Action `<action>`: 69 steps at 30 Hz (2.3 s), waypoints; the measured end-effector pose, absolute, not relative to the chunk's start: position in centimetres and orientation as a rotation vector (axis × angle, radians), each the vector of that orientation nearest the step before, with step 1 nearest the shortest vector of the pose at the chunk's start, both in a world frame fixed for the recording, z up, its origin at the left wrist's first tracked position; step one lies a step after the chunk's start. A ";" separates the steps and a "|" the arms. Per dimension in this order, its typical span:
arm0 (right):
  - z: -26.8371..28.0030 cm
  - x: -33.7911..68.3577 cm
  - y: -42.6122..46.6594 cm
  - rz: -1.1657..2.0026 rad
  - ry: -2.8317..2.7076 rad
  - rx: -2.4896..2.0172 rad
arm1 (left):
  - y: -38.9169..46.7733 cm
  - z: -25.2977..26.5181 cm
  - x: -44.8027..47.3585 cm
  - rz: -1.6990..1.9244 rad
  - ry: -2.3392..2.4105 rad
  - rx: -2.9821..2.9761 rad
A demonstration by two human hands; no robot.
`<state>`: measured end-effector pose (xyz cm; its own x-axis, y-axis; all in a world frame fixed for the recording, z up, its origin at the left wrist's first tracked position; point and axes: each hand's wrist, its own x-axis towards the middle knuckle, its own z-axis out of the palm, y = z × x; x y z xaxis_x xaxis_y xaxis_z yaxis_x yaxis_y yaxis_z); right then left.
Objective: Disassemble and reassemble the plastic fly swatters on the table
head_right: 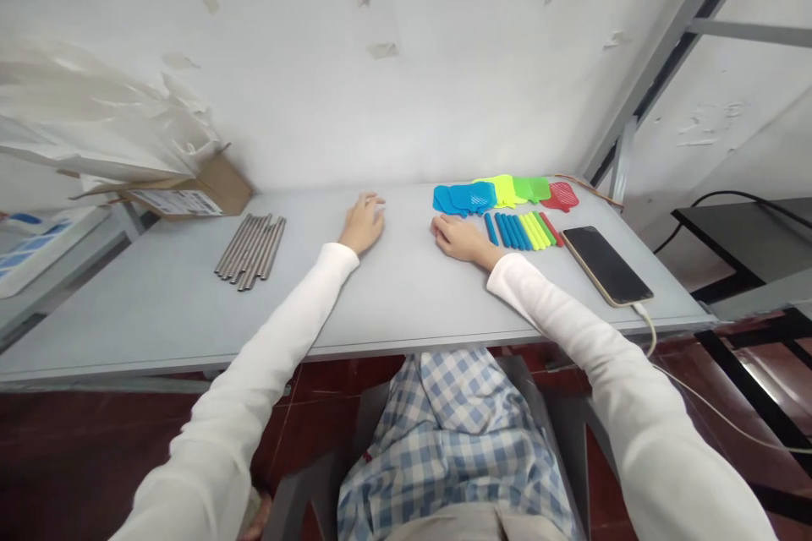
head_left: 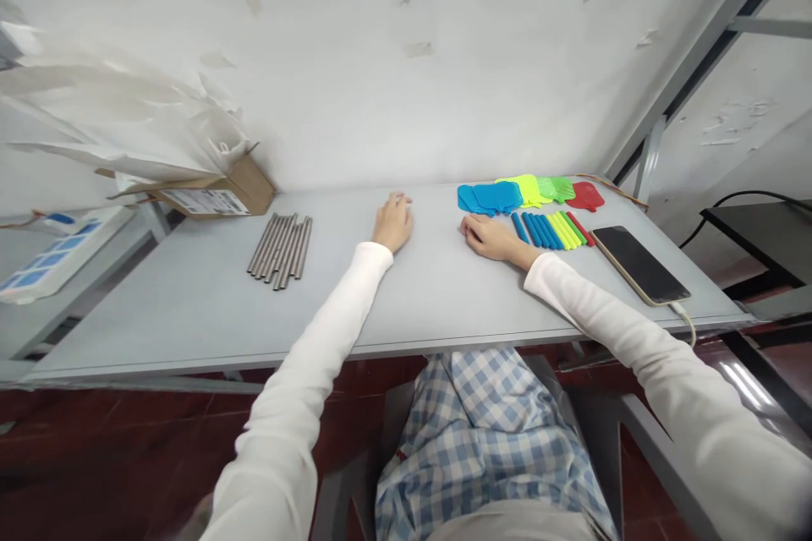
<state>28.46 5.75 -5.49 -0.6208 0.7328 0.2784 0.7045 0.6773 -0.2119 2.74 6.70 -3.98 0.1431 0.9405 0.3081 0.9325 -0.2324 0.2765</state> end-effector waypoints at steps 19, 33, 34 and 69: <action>-5.4 28.1 5.8 0.194 -2.463 -1.181 | 7.5 -5.9 4.9 0.599 1.860 2.315; -5.7 28.4 6.0 0.209 -2.473 -1.168 | 7.4 -5.6 4.8 0.552 1.869 2.316; -5.7 28.4 6.0 0.209 -2.474 -1.171 | 7.4 -5.6 4.7 0.547 1.870 2.314; -5.3 28.1 5.2 0.129 -2.544 -1.187 | 6.9 -5.4 -6.0 0.972 2.932 1.050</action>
<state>28.15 5.19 -5.29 -0.5985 0.7589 0.2567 0.7289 0.6488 -0.2185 -6.01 6.93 -5.38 -0.7864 0.5402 0.2997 0.6123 0.6168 0.4946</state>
